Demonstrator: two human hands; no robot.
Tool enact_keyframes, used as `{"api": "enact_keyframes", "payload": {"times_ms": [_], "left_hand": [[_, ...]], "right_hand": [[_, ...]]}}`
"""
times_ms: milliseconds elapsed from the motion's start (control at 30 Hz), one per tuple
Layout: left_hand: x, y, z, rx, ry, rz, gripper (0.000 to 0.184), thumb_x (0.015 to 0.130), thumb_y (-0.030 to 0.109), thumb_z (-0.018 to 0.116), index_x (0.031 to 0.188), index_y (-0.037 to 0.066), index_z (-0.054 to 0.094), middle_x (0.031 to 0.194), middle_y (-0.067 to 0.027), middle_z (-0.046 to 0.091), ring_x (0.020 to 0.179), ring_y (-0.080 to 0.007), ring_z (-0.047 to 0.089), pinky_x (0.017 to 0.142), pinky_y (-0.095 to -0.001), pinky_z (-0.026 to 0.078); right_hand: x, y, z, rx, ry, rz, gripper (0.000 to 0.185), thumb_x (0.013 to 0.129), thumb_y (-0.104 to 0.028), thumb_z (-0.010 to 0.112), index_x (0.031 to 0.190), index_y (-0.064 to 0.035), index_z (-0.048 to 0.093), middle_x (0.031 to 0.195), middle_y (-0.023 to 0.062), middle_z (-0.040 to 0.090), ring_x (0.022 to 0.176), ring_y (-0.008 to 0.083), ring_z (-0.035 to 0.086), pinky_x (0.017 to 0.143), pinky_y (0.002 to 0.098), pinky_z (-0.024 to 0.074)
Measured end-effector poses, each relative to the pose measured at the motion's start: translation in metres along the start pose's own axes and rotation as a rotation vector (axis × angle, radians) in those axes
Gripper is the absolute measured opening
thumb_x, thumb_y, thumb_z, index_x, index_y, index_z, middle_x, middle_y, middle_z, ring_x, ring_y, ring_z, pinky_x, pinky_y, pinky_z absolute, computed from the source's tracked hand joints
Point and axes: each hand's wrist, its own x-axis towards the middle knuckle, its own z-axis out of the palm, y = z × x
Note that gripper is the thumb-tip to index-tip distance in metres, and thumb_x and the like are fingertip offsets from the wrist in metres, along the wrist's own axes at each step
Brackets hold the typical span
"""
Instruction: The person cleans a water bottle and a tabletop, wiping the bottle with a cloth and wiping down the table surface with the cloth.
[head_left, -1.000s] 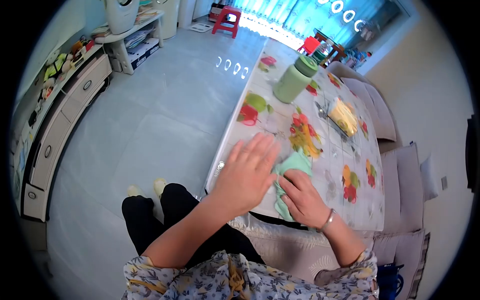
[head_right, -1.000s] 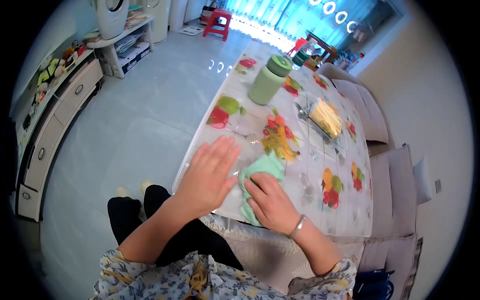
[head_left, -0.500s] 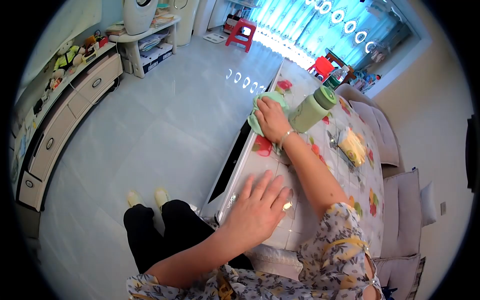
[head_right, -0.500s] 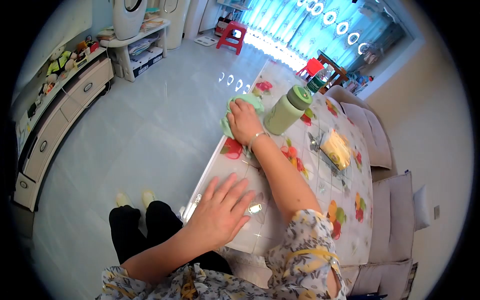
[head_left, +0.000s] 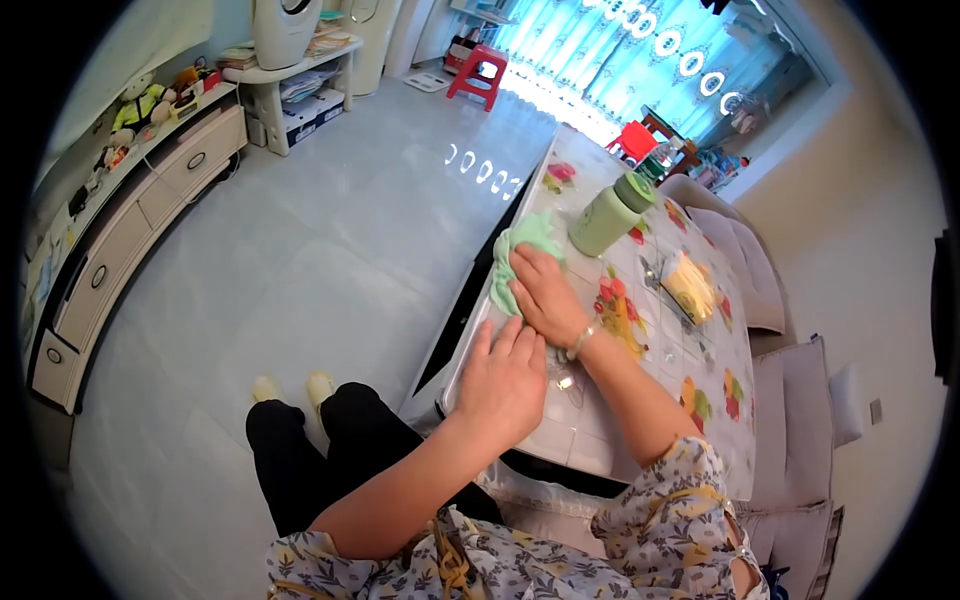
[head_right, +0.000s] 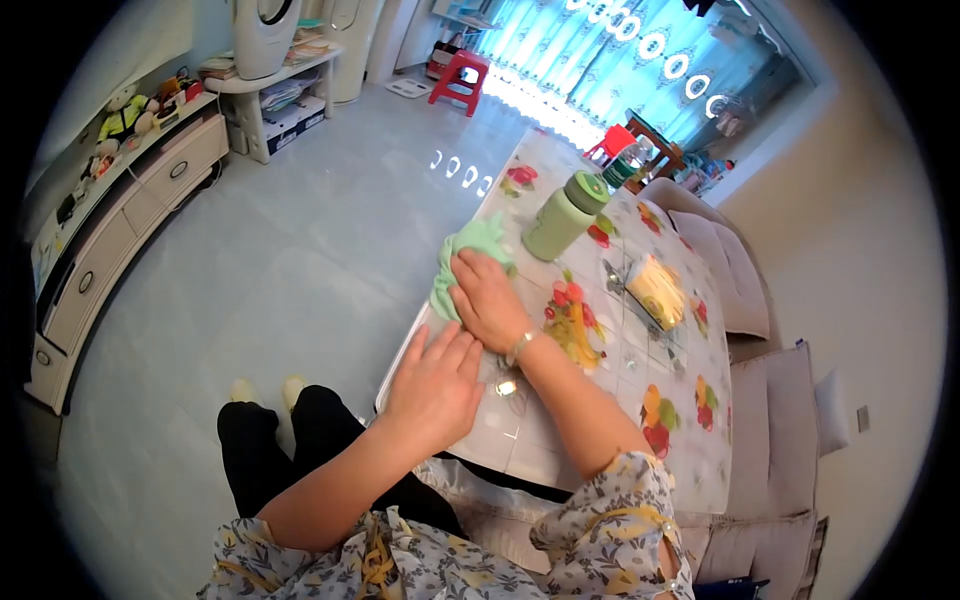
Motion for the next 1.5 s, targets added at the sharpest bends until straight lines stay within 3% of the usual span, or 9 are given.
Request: {"api": "enact_keyframes", "payload": {"times_ms": [267,367,533,767,867,1133,1233,1433,1500], "left_hand": [[-0.002,0.000,0.002,-0.025,0.011,0.008,0.032,0.089,0.021,0.062,0.116,0.003,0.066,0.127,-0.0098,0.062,0.131,-0.0324,0.049,0.115,-0.0524,0.028],[0.001,0.000,-0.002,-0.016,-0.020,-0.003,0.042,0.090,0.022,0.062,0.128,0.003,0.059,0.135,-0.0123,0.057,0.133,-0.0330,0.047,0.115,-0.0517,0.028],[0.000,0.000,-0.001,-0.042,0.007,0.083,0.050,0.091,0.021,0.062,0.138,0.007,0.053,0.141,-0.0150,0.053,0.134,-0.0343,0.046,0.115,-0.0512,0.030],[0.002,0.000,-0.003,-0.071,-0.051,0.090,0.054,0.093,0.026,0.061,0.143,0.008,0.049,0.142,-0.0164,0.052,0.135,-0.0371,0.044,0.115,-0.0514,0.030],[0.005,0.003,-0.006,-0.144,-0.021,0.065,0.057,0.095,0.031,0.059,0.146,0.009,0.045,0.146,-0.0179,0.047,0.138,-0.0377,0.040,0.115,-0.0519,0.028],[0.008,0.000,-0.012,-0.270,0.033,0.100,0.056,0.100,0.036,0.051,0.149,0.010,0.042,0.154,-0.0205,0.037,0.143,-0.0389,0.034,0.117,-0.0514,0.026],[0.007,-0.003,-0.010,-0.379,0.091,0.097,0.049,0.100,0.031,0.049,0.143,0.009,0.050,0.151,-0.0205,0.042,0.142,-0.0385,0.036,0.117,-0.0510,0.025],[0.008,0.001,-0.018,-0.343,-0.055,0.077,0.039,0.100,0.026,0.046,0.130,0.006,0.063,0.144,-0.0197,0.051,0.141,-0.0379,0.038,0.117,-0.0528,0.024],[0.009,-0.001,-0.015,-0.413,-0.053,-0.021,0.041,0.099,0.033,0.052,0.129,0.008,0.064,0.143,-0.0196,0.051,0.140,-0.0370,0.038,0.117,-0.0527,0.023]], "right_hand": [[-0.105,-0.067,-0.043,-0.030,-0.027,0.179,0.044,0.092,-0.011,0.056,0.134,0.0038,0.050,0.135,0.0232,0.048,0.125,0.0413,0.045,0.108,0.0455,0.0373],[-0.143,-0.073,-0.058,-0.068,-0.048,0.248,0.045,0.090,-0.012,0.058,0.133,0.0013,0.053,0.134,0.0234,0.048,0.124,0.0407,0.046,0.106,0.0458,0.0394],[-0.185,-0.008,-0.081,-0.341,0.051,0.547,0.041,0.087,-0.019,0.064,0.127,-0.0091,0.064,0.138,0.0240,0.048,0.124,0.0421,0.045,0.106,0.0475,0.0403],[-0.171,0.077,-0.071,-0.404,0.127,0.710,0.050,0.094,-0.031,0.055,0.138,-0.0090,0.054,0.140,0.0268,0.046,0.125,0.0441,0.042,0.111,0.0483,0.0328],[-0.154,0.058,-0.057,-0.360,0.109,0.687,0.050,0.095,-0.032,0.052,0.138,-0.0059,0.053,0.142,0.0264,0.046,0.128,0.0435,0.041,0.112,0.0478,0.0318],[-0.096,-0.090,-0.026,-0.136,-0.008,0.175,0.050,0.086,-0.019,0.061,0.131,0.0022,0.054,0.135,0.0255,0.050,0.129,0.0422,0.042,0.112,0.0489,0.0330],[-0.092,-0.128,-0.024,0.091,-0.031,0.124,0.048,0.084,-0.016,0.061,0.127,0.0025,0.056,0.131,0.0240,0.054,0.124,0.0428,0.045,0.110,0.0486,0.0356],[-0.113,-0.141,-0.026,0.088,0.023,0.144,0.041,0.087,-0.016,0.061,0.124,0.0025,0.056,0.125,0.0200,0.056,0.119,0.0384,0.049,0.104,0.0466,0.0398],[-0.127,-0.142,-0.037,0.034,-0.025,0.189,0.041,0.092,-0.018,0.059,0.129,0.0006,0.055,0.130,0.0191,0.054,0.122,0.0364,0.049,0.105,0.0457,0.0400]]}}
